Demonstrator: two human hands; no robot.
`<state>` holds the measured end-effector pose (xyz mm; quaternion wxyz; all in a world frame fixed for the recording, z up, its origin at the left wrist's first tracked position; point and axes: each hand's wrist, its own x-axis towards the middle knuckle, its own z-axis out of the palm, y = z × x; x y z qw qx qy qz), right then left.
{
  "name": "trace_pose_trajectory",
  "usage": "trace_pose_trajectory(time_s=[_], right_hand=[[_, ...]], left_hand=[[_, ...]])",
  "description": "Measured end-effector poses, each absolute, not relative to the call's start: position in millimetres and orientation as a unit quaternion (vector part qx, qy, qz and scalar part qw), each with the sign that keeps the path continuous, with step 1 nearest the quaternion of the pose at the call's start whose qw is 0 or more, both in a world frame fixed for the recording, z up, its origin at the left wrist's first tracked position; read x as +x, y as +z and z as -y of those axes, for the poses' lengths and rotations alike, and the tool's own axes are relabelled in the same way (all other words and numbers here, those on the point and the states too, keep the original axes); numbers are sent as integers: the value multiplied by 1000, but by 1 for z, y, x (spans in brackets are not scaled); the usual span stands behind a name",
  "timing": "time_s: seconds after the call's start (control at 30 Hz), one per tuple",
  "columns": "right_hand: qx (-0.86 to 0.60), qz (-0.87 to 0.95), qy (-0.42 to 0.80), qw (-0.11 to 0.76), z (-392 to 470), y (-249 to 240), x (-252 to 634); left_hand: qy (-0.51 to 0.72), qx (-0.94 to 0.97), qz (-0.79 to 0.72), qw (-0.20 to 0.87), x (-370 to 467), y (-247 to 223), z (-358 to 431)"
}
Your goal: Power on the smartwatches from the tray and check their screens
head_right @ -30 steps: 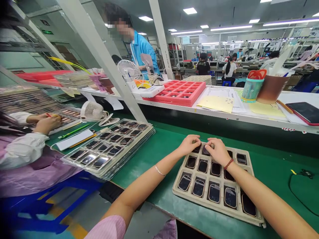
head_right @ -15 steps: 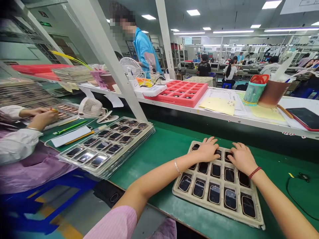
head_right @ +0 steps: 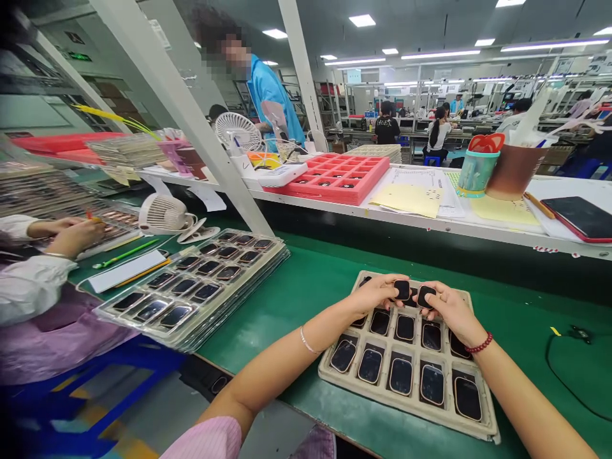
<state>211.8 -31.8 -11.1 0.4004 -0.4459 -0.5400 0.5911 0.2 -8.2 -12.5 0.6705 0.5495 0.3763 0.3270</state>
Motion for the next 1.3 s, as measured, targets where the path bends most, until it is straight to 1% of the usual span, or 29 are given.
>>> trace_pose_trajectory(time_s=[0.13, 0.27, 0.53, 0.73, 0.97, 1.3], right_hand=[[-399, 476, 669, 409, 33, -11, 215], [-369, 478, 683, 411, 35, -9, 218], [-371, 545, 655, 369, 38, -15, 216], [-401, 540, 622, 401, 39, -19, 212], [-412, 606, 552, 396, 42, -16, 208], [-408, 582, 587, 387, 42, -13, 210]], left_hand=[[346, 513, -331, 713, -7, -14, 8], [349, 523, -312, 712, -9, -13, 11], [340, 547, -310, 699, -7, -13, 17], [355, 576, -335, 656, -2, -13, 21], [332, 603, -357, 632, 0, -13, 25], [342, 613, -388, 597, -1, -8, 23]])
